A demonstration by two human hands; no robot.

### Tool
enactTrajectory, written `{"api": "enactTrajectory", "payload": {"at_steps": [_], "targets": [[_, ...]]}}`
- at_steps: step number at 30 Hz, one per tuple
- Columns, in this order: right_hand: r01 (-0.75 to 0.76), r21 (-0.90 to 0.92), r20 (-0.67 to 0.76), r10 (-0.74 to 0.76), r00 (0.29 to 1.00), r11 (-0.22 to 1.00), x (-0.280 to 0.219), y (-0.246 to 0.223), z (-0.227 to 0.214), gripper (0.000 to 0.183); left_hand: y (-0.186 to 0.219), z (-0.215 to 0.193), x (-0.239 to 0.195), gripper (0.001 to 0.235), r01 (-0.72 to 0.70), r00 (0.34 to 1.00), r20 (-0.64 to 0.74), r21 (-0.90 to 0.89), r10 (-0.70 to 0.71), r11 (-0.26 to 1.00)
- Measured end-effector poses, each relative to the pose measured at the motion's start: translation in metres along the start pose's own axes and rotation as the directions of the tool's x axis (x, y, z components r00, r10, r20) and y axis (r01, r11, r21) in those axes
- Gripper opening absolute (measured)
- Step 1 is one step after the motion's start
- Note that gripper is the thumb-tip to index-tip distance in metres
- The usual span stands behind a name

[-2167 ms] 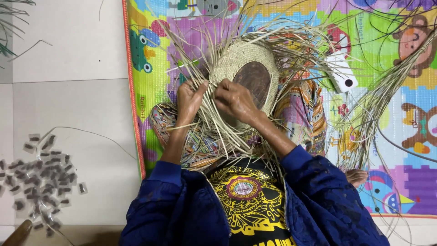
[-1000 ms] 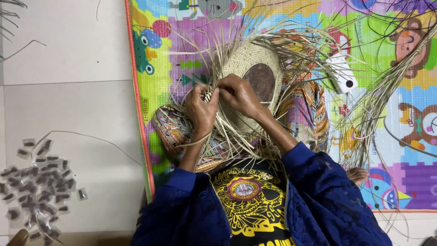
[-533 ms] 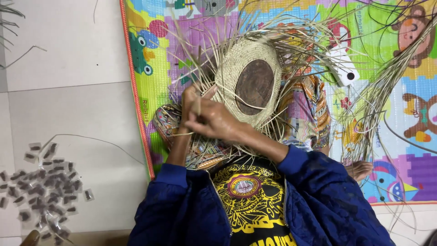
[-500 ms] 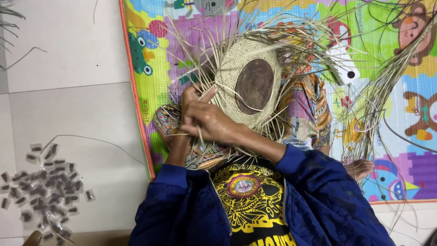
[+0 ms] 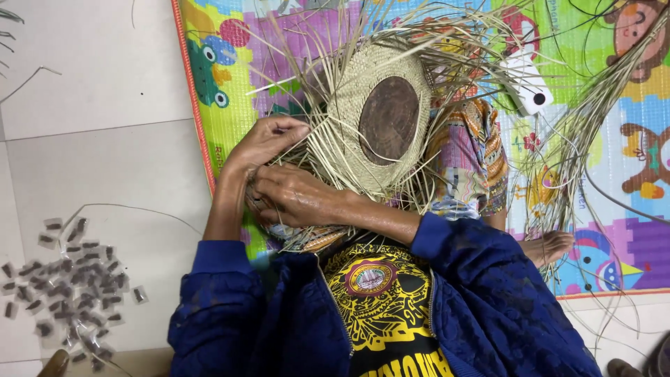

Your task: Weaving the brim of a straw hat by hand using dried plant fibers while sitting on the floor.

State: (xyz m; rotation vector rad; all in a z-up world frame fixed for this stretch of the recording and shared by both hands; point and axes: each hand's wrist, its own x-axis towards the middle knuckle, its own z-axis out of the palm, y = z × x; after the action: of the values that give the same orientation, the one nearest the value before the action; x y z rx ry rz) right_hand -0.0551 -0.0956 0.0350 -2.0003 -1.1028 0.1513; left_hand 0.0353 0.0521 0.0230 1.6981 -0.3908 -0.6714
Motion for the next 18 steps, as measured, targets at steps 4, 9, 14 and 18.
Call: {"api": "enactTrajectory", "payload": {"at_steps": [4,9,14,18], "targets": [[0.032,-0.04,-0.04,-0.034,0.999,0.999,0.0,0.013,0.018,0.041,0.011,-0.007,0.002,0.034,0.024,1.0,-0.016,0.148,-0.022,0.989],[0.099,-0.133,-0.096,-0.112,0.989,0.986,-0.004,0.03,0.033,0.052,0.004,-0.008,0.002,0.022,0.035,0.999,-0.013,0.16,-0.033,0.987],[0.034,0.178,-0.006,-0.034,0.999,0.983,-0.003,-0.036,-0.073,0.049,-0.002,-0.002,0.005,0.017,0.038,0.997,-0.068,0.236,-0.022,0.971],[-0.131,0.265,-0.174,0.181,0.968,0.955,-0.028,0.025,-0.099,0.024,-0.009,0.002,0.008,0.014,-0.003,0.993,-0.109,0.274,0.034,0.962]]}}
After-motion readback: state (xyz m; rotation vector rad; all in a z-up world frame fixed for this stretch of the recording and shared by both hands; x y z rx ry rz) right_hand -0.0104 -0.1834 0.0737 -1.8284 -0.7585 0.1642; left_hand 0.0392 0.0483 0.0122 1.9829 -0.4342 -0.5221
